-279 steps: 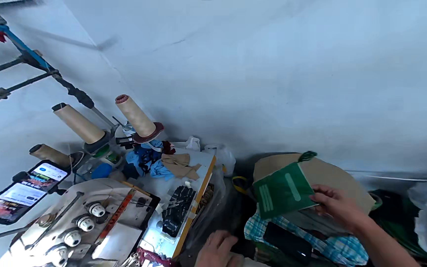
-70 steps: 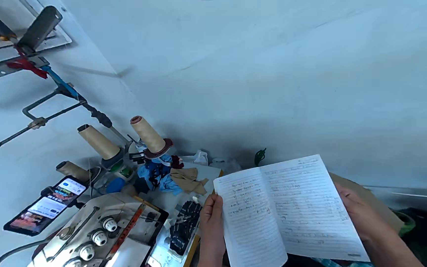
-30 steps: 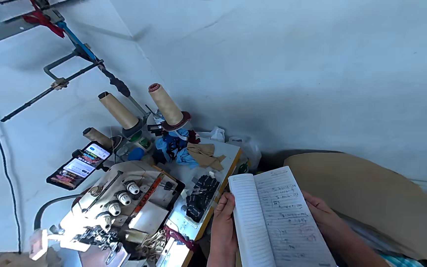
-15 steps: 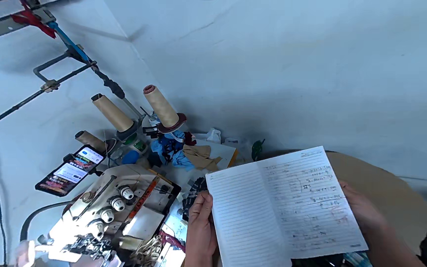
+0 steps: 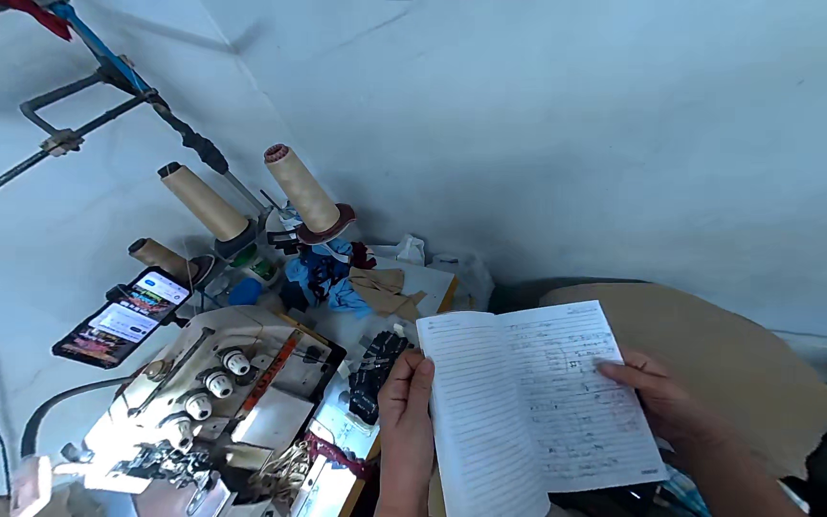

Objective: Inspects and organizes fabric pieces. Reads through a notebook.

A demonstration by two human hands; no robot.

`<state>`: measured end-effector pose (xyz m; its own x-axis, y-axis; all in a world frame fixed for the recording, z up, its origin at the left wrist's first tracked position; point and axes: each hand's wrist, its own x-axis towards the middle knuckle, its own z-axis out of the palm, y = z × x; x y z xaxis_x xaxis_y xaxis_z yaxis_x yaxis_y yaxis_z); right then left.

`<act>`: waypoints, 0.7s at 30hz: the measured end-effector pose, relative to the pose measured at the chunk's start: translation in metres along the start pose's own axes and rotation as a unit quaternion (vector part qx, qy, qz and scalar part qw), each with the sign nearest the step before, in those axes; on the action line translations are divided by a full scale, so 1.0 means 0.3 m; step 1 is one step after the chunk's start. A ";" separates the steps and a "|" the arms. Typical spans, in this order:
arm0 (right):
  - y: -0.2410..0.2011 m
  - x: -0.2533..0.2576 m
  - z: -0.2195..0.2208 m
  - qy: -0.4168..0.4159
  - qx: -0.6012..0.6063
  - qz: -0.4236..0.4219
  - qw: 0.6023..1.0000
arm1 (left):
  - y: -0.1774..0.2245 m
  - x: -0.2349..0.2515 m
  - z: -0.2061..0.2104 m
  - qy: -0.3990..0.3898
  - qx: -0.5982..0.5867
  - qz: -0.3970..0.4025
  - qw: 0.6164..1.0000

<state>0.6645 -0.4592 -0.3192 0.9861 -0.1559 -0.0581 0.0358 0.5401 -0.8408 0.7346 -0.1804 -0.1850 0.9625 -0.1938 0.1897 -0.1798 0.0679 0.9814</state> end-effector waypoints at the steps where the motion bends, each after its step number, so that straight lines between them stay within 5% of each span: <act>1: 0.001 0.007 0.014 0.007 -0.010 0.003 1.000 | -0.001 -0.001 -0.005 0.007 -0.008 -0.010 1.000; 10: -0.080 0.000 0.053 0.085 -0.052 -0.031 0.995 | -0.046 0.007 -0.016 0.055 -0.159 -0.099 0.981; 21: -0.069 -0.004 0.061 0.057 -0.026 -0.029 0.998 | -0.081 -0.030 0.028 0.013 -0.320 -0.168 0.933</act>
<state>0.6656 -0.4550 -0.2919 0.9575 -0.2803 -0.0675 0.0801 0.4837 -0.8716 0.7285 -0.1885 -0.2103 0.9489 -0.2863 -0.1330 0.2819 0.5787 0.7652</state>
